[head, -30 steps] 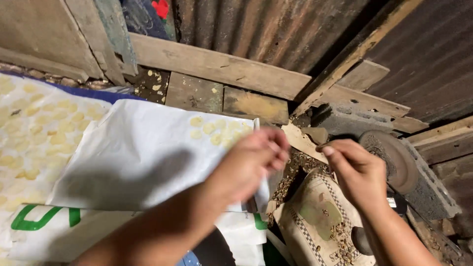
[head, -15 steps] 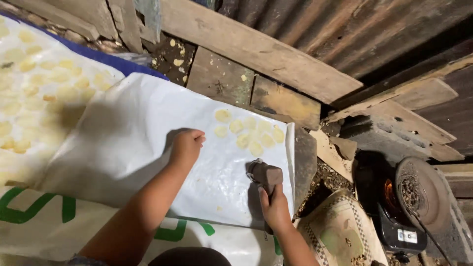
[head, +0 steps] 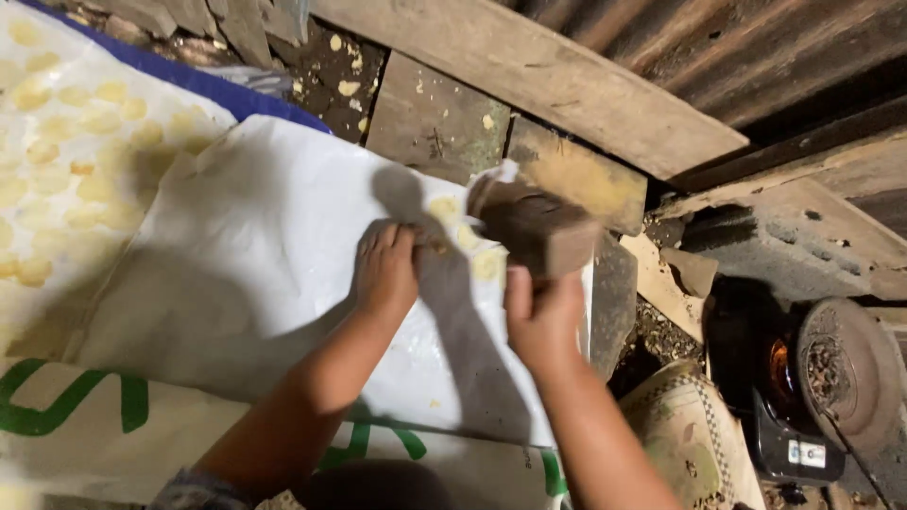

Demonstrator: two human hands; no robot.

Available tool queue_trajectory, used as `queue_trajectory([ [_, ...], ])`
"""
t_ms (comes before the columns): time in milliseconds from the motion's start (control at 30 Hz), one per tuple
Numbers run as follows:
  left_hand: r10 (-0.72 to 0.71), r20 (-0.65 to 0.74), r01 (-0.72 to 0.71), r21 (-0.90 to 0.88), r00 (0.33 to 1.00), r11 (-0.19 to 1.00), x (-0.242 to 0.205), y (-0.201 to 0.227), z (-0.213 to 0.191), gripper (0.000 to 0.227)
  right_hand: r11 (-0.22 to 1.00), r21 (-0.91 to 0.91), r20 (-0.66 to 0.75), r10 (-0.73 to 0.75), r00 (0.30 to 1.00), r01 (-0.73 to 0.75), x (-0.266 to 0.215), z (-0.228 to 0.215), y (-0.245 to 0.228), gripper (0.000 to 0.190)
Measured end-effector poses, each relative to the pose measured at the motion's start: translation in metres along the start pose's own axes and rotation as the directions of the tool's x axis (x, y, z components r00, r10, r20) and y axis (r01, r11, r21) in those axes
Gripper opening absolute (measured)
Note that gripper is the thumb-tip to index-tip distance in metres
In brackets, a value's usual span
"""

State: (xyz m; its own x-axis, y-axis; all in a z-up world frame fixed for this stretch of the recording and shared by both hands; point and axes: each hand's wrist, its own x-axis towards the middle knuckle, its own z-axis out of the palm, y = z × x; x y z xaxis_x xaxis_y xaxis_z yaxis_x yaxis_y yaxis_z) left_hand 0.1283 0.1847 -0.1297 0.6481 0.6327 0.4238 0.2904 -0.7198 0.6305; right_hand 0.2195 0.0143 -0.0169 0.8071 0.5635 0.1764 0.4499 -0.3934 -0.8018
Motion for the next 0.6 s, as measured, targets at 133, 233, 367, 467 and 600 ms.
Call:
queue_trajectory([
  [133,-0.029,-0.063,0.038,0.151,0.998,0.988,-0.020,0.004,-0.022,0.024,0.908,-0.418,0.257,0.133,0.957,-0.014,0.014,0.070,0.023,0.049],
  [233,0.011,-0.045,-0.005,0.136,0.999,0.991,-0.021,-0.002,-0.024,0.020,0.913,-0.404,0.253,0.166,0.953,-0.052,0.013,0.077,0.028,0.050],
  [367,0.040,-0.034,-0.035,0.144,0.999,0.989,-0.024,-0.005,-0.021,0.022,0.959,-0.283,0.290,0.055,0.955,0.030,0.017,0.046,0.032,0.044],
  [467,0.019,-0.056,-0.010,0.159,0.998,0.987,-0.016,-0.007,-0.017,0.023,0.944,-0.307,0.183,0.183,0.966,-0.121,-0.020,0.032,0.037,0.043],
  [600,0.046,-0.041,-0.038,0.184,0.998,0.982,-0.032,-0.009,-0.021,0.022,0.904,-0.377,0.069,0.245,0.967,-0.202,-0.068,0.035,0.074,0.047],
])
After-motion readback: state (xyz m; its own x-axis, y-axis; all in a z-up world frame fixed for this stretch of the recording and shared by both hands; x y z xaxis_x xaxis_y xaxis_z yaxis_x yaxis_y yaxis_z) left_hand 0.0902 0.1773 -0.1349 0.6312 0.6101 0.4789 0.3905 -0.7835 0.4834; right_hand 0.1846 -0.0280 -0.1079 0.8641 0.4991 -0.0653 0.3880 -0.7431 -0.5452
